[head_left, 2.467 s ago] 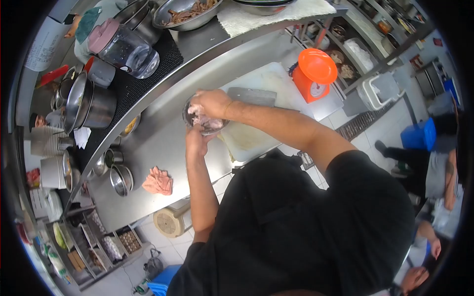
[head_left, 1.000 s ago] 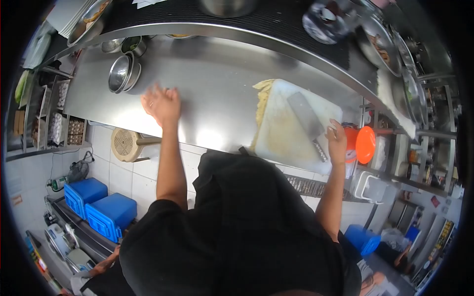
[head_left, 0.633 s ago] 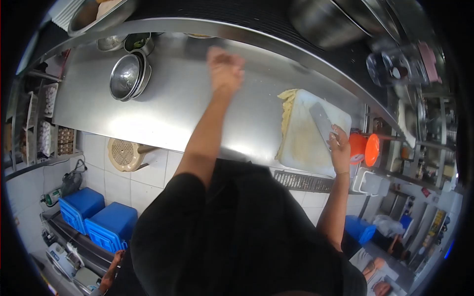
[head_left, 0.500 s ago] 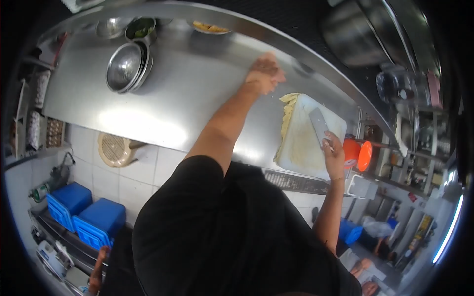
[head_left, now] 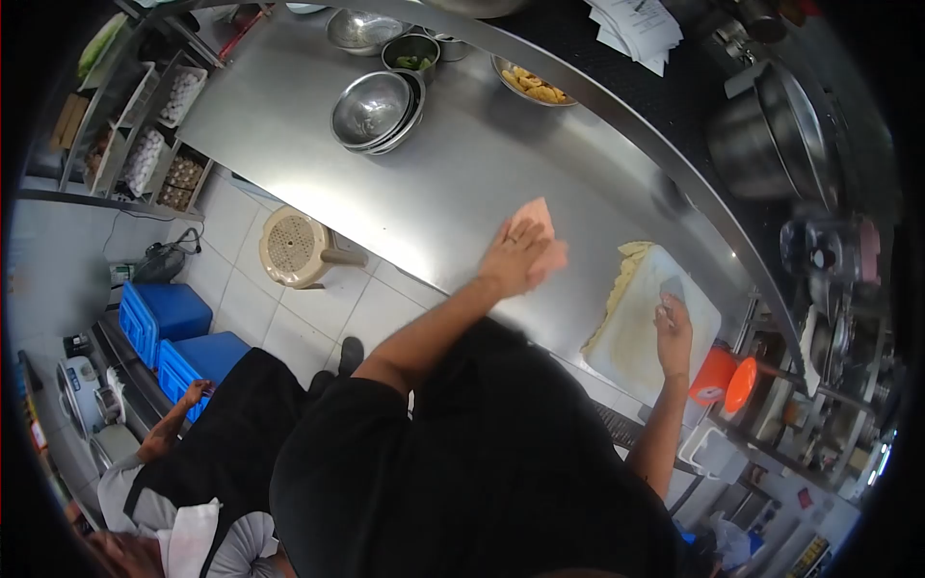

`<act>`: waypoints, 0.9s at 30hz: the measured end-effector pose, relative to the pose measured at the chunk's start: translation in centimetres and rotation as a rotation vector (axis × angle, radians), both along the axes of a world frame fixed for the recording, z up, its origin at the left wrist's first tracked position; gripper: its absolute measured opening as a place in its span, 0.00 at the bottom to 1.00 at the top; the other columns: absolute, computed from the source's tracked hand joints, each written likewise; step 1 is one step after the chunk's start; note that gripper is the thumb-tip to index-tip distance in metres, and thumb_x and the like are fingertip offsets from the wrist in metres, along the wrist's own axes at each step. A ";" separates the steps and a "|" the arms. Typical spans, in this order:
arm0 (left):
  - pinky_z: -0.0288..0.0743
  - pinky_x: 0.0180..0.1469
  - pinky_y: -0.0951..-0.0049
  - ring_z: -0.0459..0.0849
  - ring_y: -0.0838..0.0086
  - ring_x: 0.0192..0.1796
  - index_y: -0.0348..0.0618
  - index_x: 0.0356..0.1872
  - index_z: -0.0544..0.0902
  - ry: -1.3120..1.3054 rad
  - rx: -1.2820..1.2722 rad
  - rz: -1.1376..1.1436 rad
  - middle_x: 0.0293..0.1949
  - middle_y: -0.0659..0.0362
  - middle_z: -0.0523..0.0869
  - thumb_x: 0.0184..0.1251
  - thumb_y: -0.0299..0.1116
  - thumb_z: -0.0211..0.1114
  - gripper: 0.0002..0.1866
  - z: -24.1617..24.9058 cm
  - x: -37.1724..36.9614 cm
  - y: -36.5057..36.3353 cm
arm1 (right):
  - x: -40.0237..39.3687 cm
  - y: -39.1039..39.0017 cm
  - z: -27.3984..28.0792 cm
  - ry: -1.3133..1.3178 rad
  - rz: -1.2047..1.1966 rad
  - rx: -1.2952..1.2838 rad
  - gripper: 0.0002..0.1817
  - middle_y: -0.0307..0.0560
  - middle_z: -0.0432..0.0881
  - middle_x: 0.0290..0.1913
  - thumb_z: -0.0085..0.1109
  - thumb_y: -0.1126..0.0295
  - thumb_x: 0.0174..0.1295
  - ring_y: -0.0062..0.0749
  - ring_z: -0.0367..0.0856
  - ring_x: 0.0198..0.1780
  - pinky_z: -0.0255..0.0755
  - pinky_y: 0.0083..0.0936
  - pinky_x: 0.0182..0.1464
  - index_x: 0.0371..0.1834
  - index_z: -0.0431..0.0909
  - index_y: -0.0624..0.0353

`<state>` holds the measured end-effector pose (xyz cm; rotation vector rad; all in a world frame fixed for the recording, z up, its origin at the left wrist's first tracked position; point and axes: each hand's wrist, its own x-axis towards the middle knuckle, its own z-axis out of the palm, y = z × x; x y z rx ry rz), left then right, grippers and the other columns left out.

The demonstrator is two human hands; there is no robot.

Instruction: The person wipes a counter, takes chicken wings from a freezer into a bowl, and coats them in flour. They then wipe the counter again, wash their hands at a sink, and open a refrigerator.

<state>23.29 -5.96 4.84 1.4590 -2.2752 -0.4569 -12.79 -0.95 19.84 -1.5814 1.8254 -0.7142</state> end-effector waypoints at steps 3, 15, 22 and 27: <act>0.41 0.85 0.41 0.55 0.54 0.86 0.49 0.76 0.71 -0.042 0.321 -0.159 0.83 0.50 0.61 0.71 0.60 0.63 0.39 7.6 2.1 -1.4 | 0.9 -0.4 1.9 0.006 0.010 -0.009 0.18 0.53 0.79 0.67 0.60 0.77 0.73 0.37 0.84 0.59 0.79 0.29 0.60 0.65 0.80 0.62; 0.80 0.50 0.70 0.85 0.71 0.48 0.40 0.58 0.86 0.689 -0.899 0.983 0.52 0.55 0.88 0.75 0.31 0.69 0.15 29.1 27.6 -10.4 | -3.0 5.2 -0.2 -0.148 -0.189 0.016 0.19 0.49 0.81 0.61 0.57 0.78 0.73 0.31 0.82 0.54 0.82 0.27 0.49 0.66 0.79 0.63; 0.83 0.59 0.52 0.88 0.54 0.54 0.49 0.55 0.88 0.231 -0.919 1.162 0.56 0.51 0.86 0.70 0.46 0.67 0.18 42.1 46.1 -21.6 | -3.9 3.6 -3.0 -0.020 -0.126 -0.058 0.18 0.47 0.81 0.61 0.58 0.78 0.73 0.33 0.82 0.55 0.82 0.28 0.49 0.65 0.79 0.63; 0.78 0.68 0.48 0.81 0.47 0.70 0.51 0.73 0.76 -0.225 -0.675 1.159 0.70 0.47 0.80 0.73 0.48 0.64 0.30 42.6 60.7 -30.6 | 2.2 3.7 0.2 -0.156 -0.352 -0.015 0.18 0.51 0.81 0.61 0.59 0.78 0.72 0.38 0.83 0.60 0.82 0.31 0.57 0.64 0.79 0.63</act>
